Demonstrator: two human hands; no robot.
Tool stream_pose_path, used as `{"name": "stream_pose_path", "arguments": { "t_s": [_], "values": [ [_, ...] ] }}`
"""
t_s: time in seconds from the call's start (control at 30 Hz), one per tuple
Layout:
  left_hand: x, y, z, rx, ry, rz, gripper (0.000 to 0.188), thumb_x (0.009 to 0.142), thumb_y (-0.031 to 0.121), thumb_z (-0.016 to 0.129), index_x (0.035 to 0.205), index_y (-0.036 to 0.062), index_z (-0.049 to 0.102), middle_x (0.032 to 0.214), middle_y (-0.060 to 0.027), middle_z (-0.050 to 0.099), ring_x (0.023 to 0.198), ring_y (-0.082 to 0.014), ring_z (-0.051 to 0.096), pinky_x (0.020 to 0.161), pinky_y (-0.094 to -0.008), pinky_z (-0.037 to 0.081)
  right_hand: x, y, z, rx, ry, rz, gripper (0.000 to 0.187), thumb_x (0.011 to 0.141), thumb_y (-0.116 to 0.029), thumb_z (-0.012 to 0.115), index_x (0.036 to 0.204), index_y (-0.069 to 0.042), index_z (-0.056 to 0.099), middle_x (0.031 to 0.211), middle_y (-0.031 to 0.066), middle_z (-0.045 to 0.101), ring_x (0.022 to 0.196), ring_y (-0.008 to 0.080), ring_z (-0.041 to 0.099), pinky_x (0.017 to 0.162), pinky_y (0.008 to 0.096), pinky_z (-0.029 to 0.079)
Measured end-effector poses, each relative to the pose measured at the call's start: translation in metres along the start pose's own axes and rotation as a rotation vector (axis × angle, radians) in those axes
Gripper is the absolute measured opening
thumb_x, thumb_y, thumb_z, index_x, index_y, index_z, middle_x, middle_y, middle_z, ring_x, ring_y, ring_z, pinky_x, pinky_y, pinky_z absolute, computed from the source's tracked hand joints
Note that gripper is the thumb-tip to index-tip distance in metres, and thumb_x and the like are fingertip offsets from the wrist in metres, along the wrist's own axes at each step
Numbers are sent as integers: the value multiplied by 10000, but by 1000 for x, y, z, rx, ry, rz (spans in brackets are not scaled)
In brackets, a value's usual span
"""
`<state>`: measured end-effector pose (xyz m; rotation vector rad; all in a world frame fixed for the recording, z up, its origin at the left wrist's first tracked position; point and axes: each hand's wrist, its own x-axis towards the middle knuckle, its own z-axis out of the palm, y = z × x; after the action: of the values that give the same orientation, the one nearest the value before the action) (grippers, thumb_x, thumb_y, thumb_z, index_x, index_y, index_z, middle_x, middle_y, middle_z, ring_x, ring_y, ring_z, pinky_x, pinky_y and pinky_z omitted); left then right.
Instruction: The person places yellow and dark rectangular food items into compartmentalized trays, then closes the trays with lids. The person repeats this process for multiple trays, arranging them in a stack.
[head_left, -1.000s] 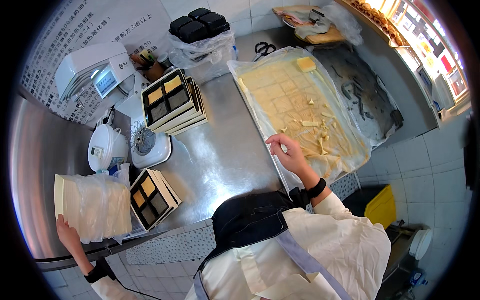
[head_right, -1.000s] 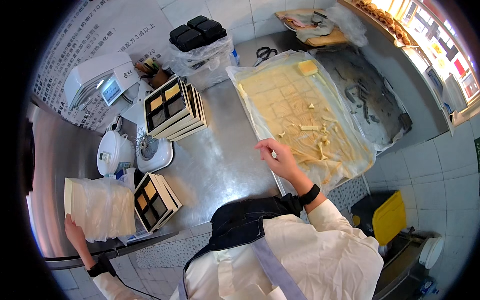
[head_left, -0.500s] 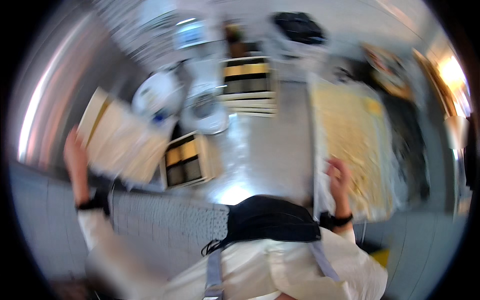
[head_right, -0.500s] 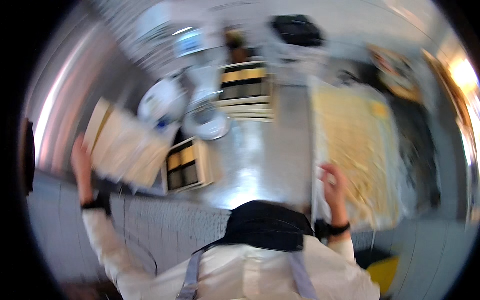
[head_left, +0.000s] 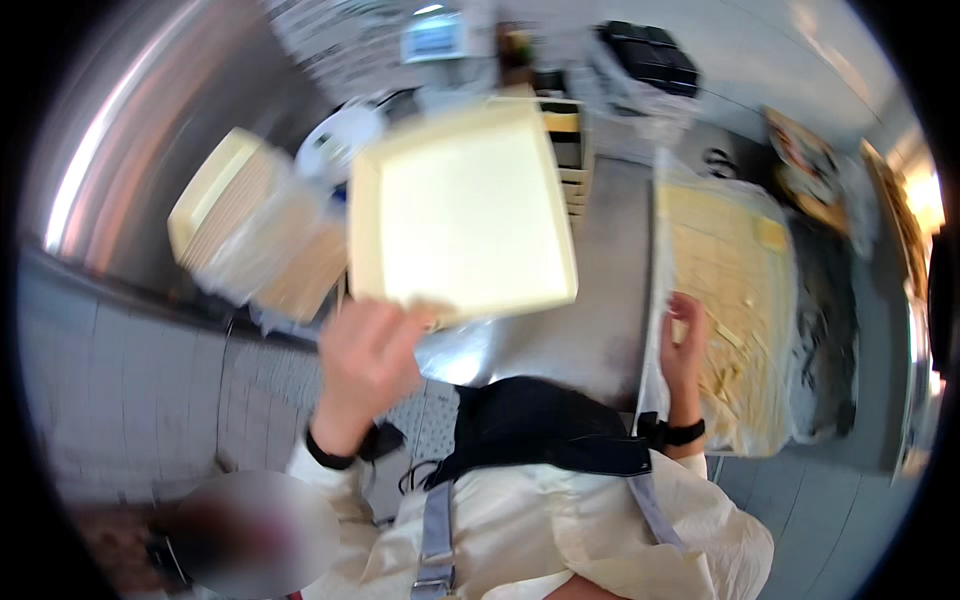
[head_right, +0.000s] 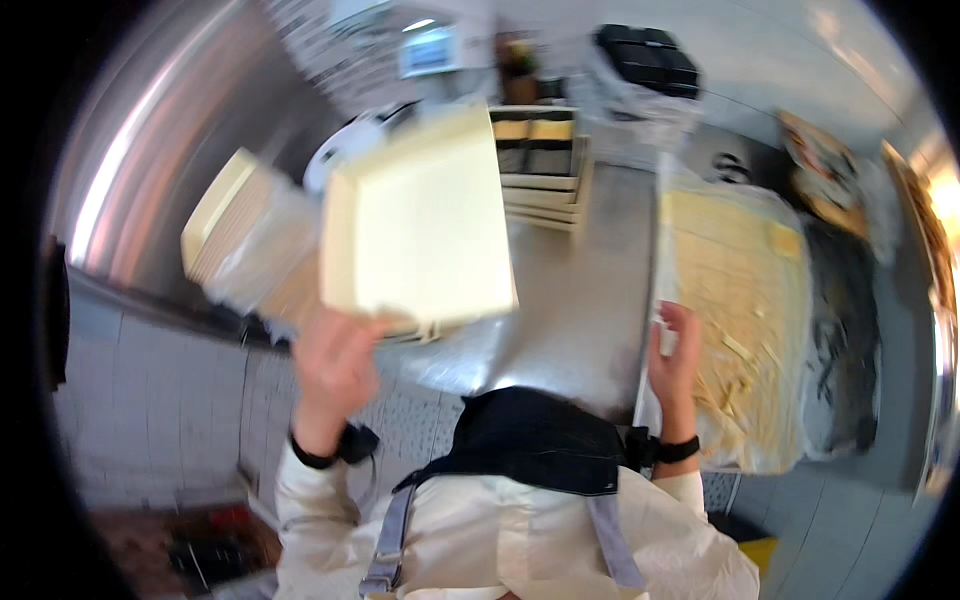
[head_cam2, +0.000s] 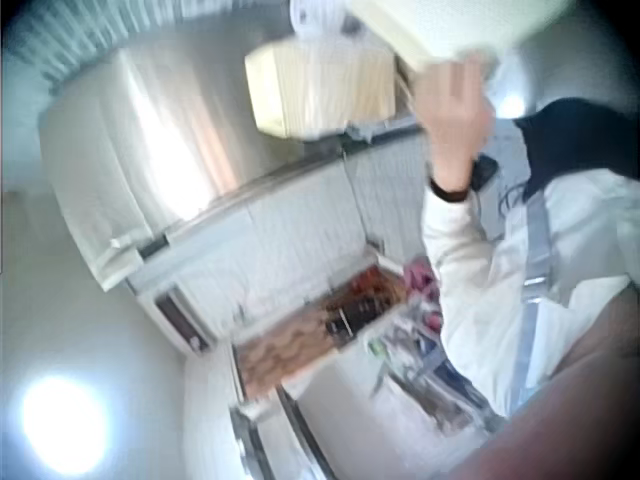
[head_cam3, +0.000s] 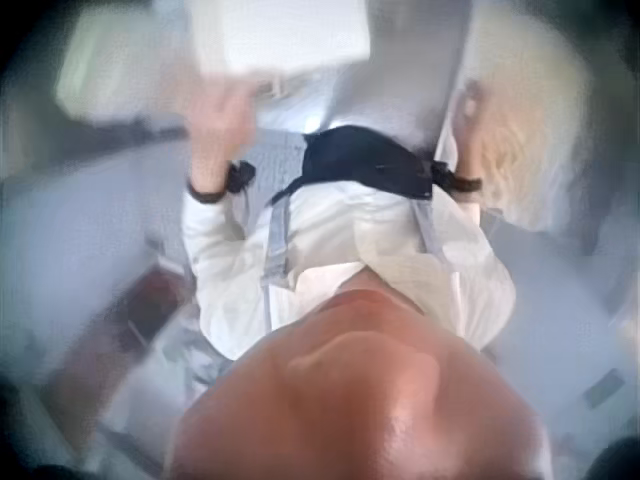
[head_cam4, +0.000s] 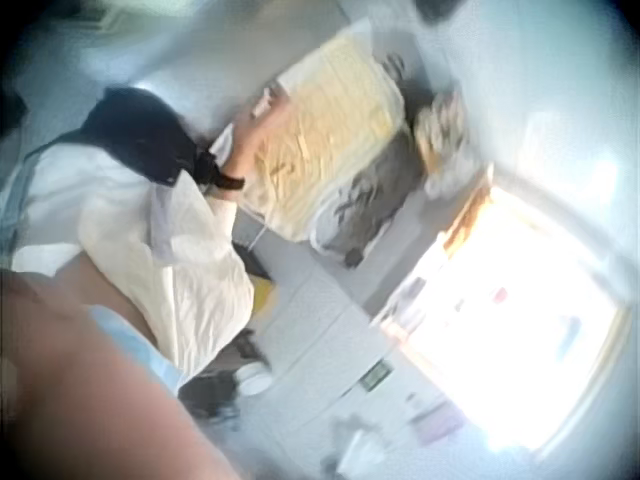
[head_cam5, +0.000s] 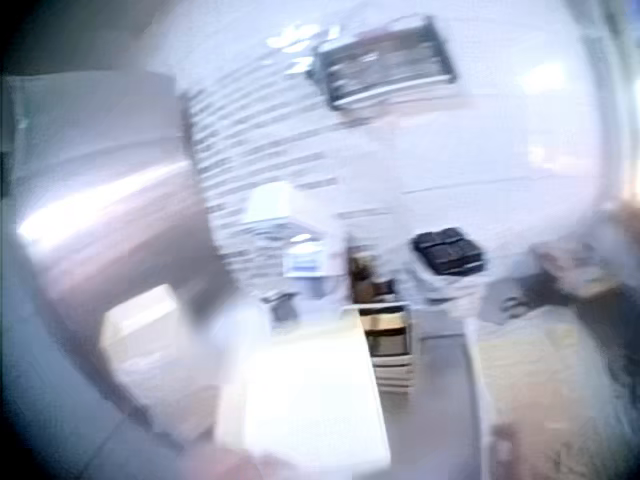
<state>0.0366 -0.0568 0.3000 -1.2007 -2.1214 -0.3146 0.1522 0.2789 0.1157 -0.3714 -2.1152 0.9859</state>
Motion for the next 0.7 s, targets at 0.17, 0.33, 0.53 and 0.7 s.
{"name": "stream_pose_path", "arguments": {
  "t_s": [0.17, 0.33, 0.53, 0.7],
  "values": [
    [-50, 40, 86, -278, -236, 141, 246, 598, 40, 574, 837, 81, 611, 690, -28, 484, 649, -207, 507, 595, -326, 411, 26, -4, -21, -61, -50, -135, 182, 812, 16, 592, 990, -19, 599, 875, 96, 604, 796, 226, 568, 725, 307, 455],
    [-81, 34, 152, -406, -403, 263, 211, 648, 82, 585, 858, 101, 572, 723, -14, 520, 710, -199, 544, 650, -312, 429, 128, 20, -26, -74, -37, -118, 135, 863, -93, 610, 986, -39, 627, 791, 93, 621, 689, 204, 584, 620, 275, 462],
    [-105, 30, 191, -538, -506, 185, 196, 697, 99, 614, 892, 95, 605, 784, -28, 592, 773, -210, 579, 682, -327, 443, 270, 13, 6, -501, -34, -397, 297, 833, -231, 641, 1090, -98, 579, 900, 81, 619, 829, 229, 602, 686, 343, 485],
    [-92, 30, 186, -771, -498, -177, 242, 815, 194, 627, 1035, 91, 639, 917, -69, 659, 863, -266, 600, 770, -372, 466, 353, 28, 46, -928, 31, -730, 589, 793, -283, 677, 1316, -181, 426, 1184, 48, 530, 1094, 221, 495, 841, 347, 444]
  ]
}}
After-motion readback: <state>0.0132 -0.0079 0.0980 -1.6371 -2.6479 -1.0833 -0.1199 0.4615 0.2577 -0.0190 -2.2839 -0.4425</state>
